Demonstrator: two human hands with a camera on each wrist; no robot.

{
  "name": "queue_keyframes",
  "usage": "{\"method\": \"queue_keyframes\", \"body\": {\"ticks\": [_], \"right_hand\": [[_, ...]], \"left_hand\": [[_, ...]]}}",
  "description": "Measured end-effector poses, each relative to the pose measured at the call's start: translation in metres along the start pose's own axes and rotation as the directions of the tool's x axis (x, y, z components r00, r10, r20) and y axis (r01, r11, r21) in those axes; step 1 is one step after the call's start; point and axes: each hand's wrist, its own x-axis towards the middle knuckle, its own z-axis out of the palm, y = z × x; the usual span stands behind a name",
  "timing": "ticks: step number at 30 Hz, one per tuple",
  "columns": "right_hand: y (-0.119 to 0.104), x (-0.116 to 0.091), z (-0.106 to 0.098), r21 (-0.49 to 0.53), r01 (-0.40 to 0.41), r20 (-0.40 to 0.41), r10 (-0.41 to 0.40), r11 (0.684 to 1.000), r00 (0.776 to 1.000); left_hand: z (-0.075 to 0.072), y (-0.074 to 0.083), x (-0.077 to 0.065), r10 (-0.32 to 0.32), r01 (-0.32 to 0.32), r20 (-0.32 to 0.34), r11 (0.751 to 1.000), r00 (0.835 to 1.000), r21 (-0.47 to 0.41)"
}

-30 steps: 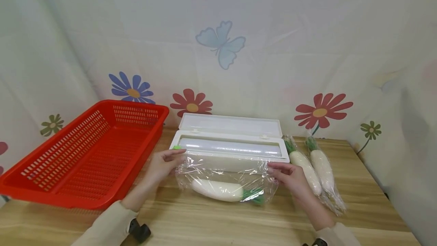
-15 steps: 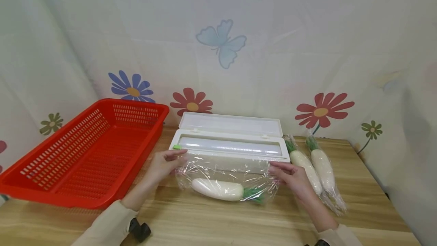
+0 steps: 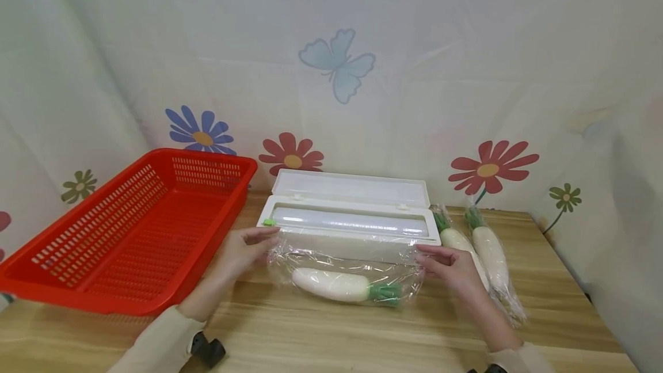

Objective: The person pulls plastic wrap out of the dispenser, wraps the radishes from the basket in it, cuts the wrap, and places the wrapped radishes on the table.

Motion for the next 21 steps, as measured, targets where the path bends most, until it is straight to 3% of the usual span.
{"method": "queue_keyframes", "body": {"ticks": [4, 7, 10, 14, 17, 21], "right_hand": [[-0.003, -0.001, -0.008, -0.022, 0.023, 0.022, -0.022, 0.999, 1.000], [-0.003, 0.000, -0.010, -0.099, 0.007, -0.007, -0.008, 0.995, 1.000], [0.001, 0.004, -0.013, -0.301, 0.024, -0.144, -0.070, 0.953, 0.987], [-0.008, 0.010, -0.009, -0.464, 0.120, -0.208, -0.239, 0.878, 0.948], [-0.030, 0.013, 0.012, -0.444, 0.233, -0.109, -0.310, 0.865, 0.944], [-0.056, 0.024, 0.051, -0.417, 0.330, 0.024, -0.353, 0.847, 0.935]], "left_hand": [[-0.003, 0.001, -0.002, -0.035, 0.034, -0.019, 0.998, 0.999, -0.061], [-0.004, 0.001, -0.003, -0.031, 0.028, -0.033, 0.997, 0.999, -0.068], [-0.006, 0.001, -0.002, -0.003, -0.001, -0.073, 0.999, 0.997, -0.044], [-0.009, 0.001, -0.001, 0.070, -0.063, -0.167, 0.997, 0.983, 0.048], [-0.011, 0.001, 0.001, 0.113, -0.093, -0.209, 0.990, 0.971, 0.105], [-0.010, -0.002, 0.004, 0.117, -0.089, -0.224, 0.987, 0.967, 0.131]]}}
